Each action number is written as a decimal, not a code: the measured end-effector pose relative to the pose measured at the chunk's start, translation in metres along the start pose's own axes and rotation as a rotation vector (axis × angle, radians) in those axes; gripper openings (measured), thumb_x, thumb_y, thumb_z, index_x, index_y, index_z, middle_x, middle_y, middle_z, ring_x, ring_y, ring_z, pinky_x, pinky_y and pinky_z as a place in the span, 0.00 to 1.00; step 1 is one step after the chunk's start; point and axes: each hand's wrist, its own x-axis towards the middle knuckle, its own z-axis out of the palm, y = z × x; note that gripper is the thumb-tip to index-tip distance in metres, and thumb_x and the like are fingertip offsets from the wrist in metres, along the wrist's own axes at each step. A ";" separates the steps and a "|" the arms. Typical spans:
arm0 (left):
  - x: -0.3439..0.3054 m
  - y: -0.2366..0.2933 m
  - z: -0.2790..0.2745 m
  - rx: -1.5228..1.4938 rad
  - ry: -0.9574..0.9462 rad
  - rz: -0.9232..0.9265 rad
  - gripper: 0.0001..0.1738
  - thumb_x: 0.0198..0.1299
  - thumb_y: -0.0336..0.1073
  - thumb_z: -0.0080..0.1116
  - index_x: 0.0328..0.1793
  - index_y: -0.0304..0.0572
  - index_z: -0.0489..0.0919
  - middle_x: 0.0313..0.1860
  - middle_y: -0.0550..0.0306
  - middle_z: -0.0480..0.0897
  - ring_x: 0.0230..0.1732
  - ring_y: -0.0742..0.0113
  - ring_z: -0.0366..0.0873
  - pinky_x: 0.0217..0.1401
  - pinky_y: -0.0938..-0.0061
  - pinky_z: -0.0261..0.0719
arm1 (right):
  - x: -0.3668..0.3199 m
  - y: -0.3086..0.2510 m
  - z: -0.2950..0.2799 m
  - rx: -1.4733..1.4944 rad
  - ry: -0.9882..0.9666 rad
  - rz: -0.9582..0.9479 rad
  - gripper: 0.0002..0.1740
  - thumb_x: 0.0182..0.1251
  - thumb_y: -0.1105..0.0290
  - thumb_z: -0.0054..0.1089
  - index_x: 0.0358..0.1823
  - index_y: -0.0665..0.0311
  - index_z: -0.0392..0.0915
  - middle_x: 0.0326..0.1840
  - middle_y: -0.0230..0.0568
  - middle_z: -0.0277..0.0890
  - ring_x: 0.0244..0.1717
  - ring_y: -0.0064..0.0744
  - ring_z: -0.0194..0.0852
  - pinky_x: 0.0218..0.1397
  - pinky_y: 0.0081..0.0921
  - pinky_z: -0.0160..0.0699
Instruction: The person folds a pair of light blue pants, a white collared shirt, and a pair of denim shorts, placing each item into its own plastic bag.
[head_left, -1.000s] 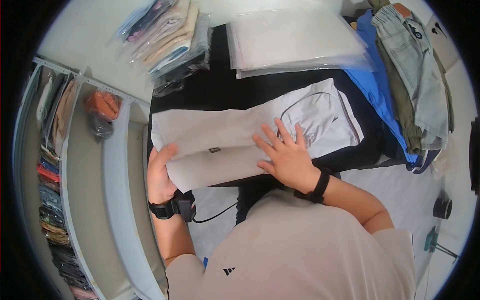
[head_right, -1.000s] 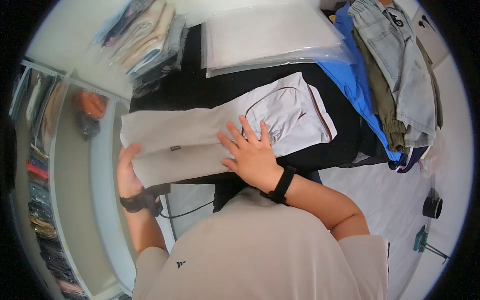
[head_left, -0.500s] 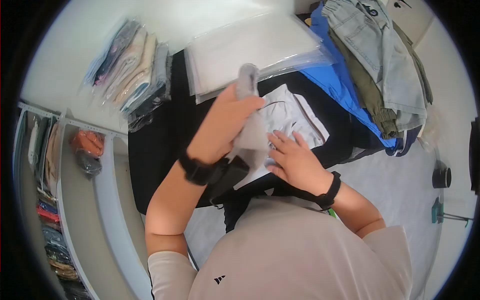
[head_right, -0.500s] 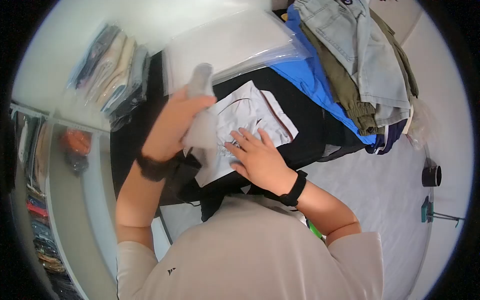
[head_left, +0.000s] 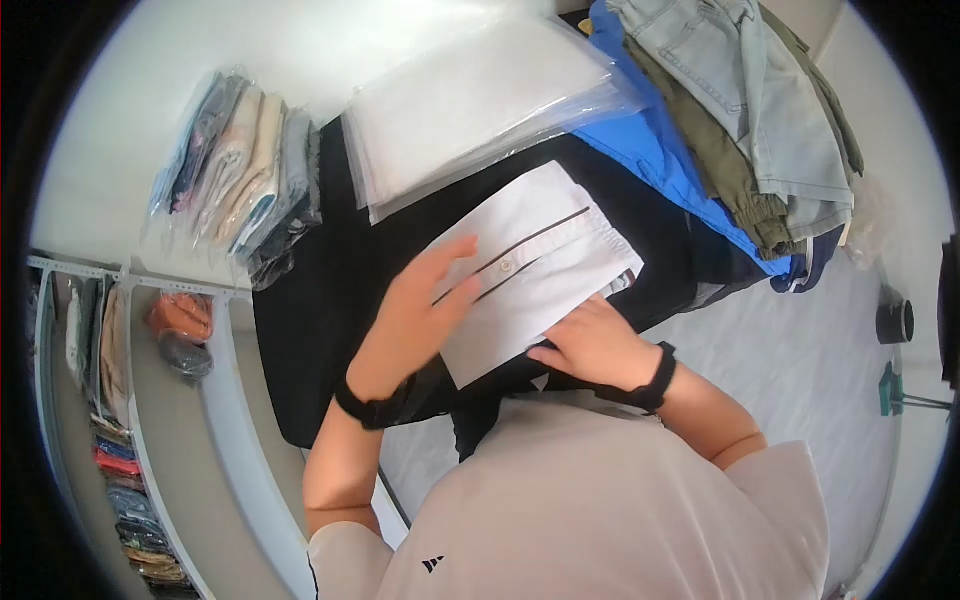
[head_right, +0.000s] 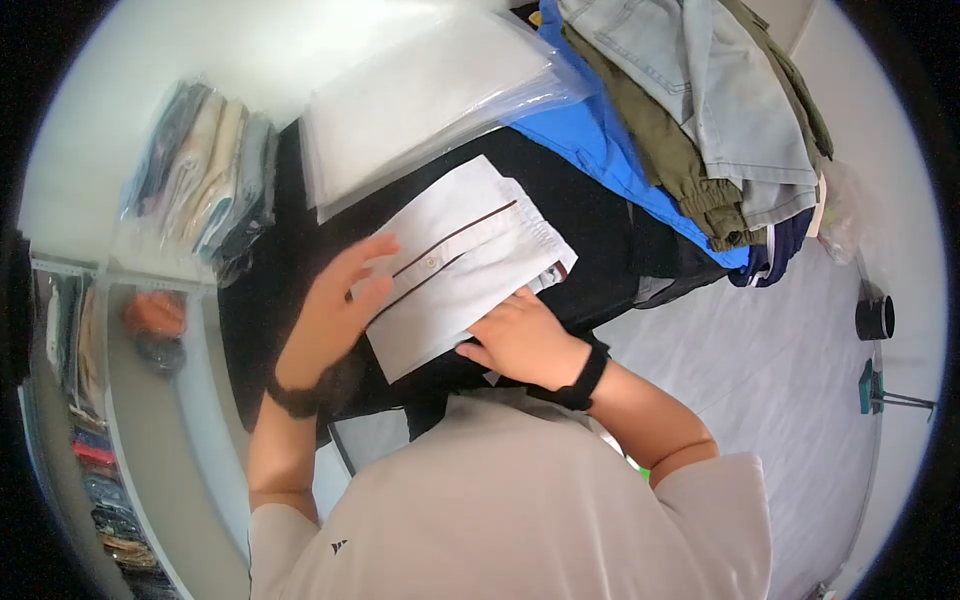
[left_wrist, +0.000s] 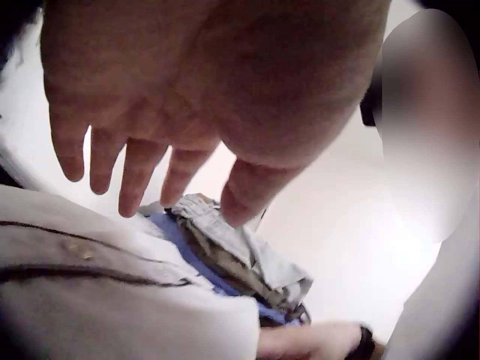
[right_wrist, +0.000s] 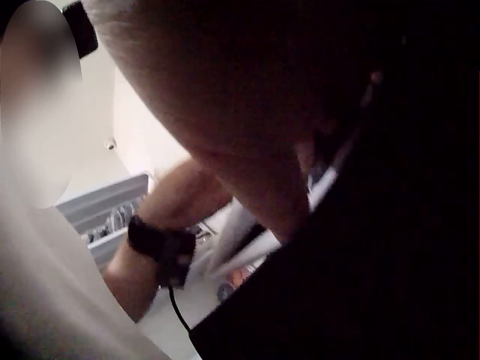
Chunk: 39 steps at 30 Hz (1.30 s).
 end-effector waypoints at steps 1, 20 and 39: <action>-0.013 -0.007 0.000 0.374 -0.011 0.150 0.33 0.63 0.42 0.54 0.73 0.44 0.59 0.66 0.39 0.67 0.68 0.52 0.65 0.70 0.62 0.60 | -0.001 0.002 -0.007 0.006 -0.007 -0.006 0.26 0.57 0.60 0.61 0.56 0.63 0.72 0.56 0.46 0.73 0.61 0.48 0.65 0.66 0.43 0.57; -0.039 -0.051 0.017 0.559 -0.350 0.222 0.51 0.42 0.48 0.73 0.74 0.57 0.60 0.76 0.36 0.46 0.75 0.33 0.43 0.70 0.39 0.51 | 0.077 0.034 -0.032 -0.428 -0.550 -0.026 0.39 0.64 0.42 0.49 0.74 0.43 0.51 0.78 0.45 0.42 0.78 0.52 0.36 0.68 0.68 0.45; -0.034 -0.027 0.007 -0.961 0.129 -0.292 0.26 0.61 0.33 0.60 0.66 0.40 0.72 0.47 0.59 0.79 0.44 0.77 0.76 0.46 0.81 0.76 | 0.023 -0.008 -0.021 -0.192 -0.026 0.125 0.45 0.47 0.66 0.69 0.70 0.48 0.60 0.73 0.44 0.55 0.74 0.49 0.49 0.71 0.55 0.50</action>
